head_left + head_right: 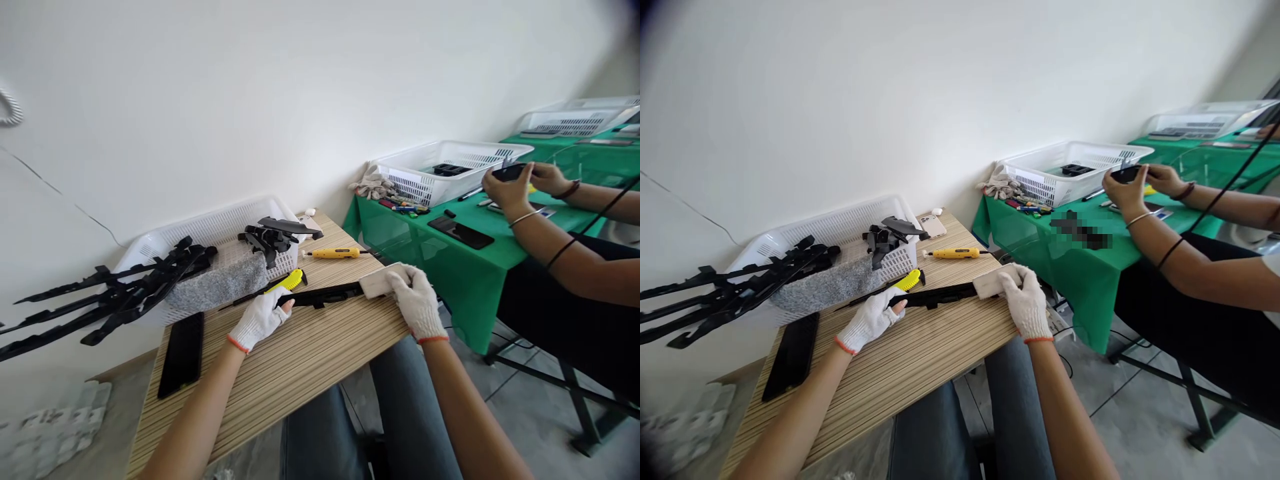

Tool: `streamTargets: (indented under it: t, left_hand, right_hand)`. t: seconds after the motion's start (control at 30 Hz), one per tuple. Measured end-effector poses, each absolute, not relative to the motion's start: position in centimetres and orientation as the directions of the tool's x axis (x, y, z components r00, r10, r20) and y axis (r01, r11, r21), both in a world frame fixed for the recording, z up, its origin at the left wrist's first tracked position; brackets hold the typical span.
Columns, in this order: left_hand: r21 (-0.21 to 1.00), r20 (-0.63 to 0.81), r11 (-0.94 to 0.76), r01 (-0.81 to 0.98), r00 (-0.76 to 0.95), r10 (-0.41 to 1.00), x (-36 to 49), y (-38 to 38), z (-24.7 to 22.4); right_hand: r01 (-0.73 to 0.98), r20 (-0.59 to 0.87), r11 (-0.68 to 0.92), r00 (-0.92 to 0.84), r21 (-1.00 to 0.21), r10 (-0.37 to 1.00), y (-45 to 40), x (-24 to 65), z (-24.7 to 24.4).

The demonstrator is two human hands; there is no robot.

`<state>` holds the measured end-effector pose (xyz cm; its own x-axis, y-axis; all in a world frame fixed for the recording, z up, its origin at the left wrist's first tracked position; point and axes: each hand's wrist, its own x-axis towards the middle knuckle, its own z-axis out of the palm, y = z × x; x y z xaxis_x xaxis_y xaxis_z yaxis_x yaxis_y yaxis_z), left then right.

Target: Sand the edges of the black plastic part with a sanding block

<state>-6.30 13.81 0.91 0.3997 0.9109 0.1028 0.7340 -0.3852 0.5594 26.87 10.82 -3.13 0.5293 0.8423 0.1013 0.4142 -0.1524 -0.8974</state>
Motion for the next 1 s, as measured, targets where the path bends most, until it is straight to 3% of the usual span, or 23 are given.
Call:
streamTargets:
  t: [0.07, 0.23, 0.43, 0.6, 0.77, 0.87, 1.0]
  left_hand:
    - [0.555, 0.105, -0.388, 0.736, 0.401, 0.91, -6.3, 13.8, 0.8]
    - [0.557, 0.105, -0.386, 0.736, 0.398, 0.911, -6.3, 14.0, 0.5]
    - [0.544, 0.108, -0.39, 0.743, 0.399, 0.911, -6.3, 14.1, 0.6]
    - [0.504, 0.118, -0.396, 0.768, 0.393, 0.912, -6.3, 14.2, 0.7]
    - [0.478, 0.102, -0.386, 0.789, 0.386, 0.917, -6.2, 14.2, 0.8]
    - [0.477, 0.082, -0.385, 0.79, 0.397, 0.914, -6.2, 14.1, 0.9]
    - [0.451, 0.088, -0.38, 0.807, 0.384, 0.919, -6.1, 14.0, 0.9]
  right_hand:
    - [0.415, 0.133, -0.112, 0.518, -0.903, 0.845, 10.7, 26.9, -3.4]
    - [0.513, 0.25, 0.063, 0.304, -0.856, 0.919, 10.3, 26.7, -3.4]
    - [0.646, 0.423, 0.129, 0.323, -0.752, 0.847, 10.9, 26.2, -1.4]
    - [0.713, 0.215, 0.202, -0.073, -0.671, 0.974, 13.0, 26.3, 1.2]
    - [0.595, 0.156, 0.143, -0.03, -0.791, 0.987, 14.7, 26.8, 1.5]
    - [0.561, 0.117, 0.171, -0.132, -0.81, 0.984, 14.9, 27.0, 1.4]
    - [0.548, 0.113, 0.17, -0.136, -0.819, 0.984, 14.8, 27.5, 1.6]
